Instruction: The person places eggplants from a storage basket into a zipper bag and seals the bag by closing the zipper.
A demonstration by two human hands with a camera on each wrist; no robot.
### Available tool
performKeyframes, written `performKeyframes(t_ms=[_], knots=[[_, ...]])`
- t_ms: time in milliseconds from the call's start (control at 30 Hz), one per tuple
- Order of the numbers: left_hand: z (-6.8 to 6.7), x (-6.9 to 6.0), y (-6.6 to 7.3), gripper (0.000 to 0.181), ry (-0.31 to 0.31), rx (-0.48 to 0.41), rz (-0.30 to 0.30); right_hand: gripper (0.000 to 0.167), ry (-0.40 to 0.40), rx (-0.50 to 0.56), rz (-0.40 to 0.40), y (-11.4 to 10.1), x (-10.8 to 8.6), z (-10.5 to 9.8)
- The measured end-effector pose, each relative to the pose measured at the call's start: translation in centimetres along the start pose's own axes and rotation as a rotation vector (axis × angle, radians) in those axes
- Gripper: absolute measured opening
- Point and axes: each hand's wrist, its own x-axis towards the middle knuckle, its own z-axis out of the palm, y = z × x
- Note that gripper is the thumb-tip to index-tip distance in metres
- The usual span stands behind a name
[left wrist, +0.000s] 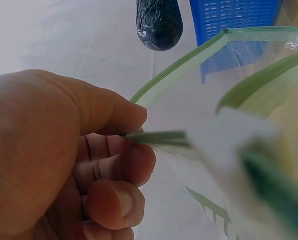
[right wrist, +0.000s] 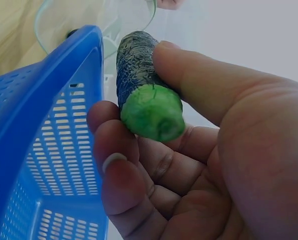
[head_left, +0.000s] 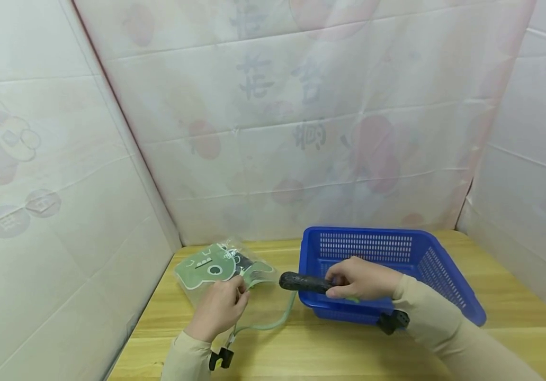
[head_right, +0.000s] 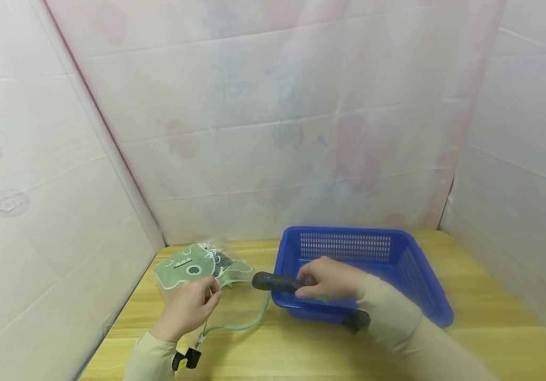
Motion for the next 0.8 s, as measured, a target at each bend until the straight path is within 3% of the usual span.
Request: performKeyframes(t_ms=[800], knots=[[-0.1, 0.0, 0.1, 0.014, -0.001, -0.006, -0.007, 0.032, -0.035, 0.027, 0.009, -2.5, 2.2, 2.5]])
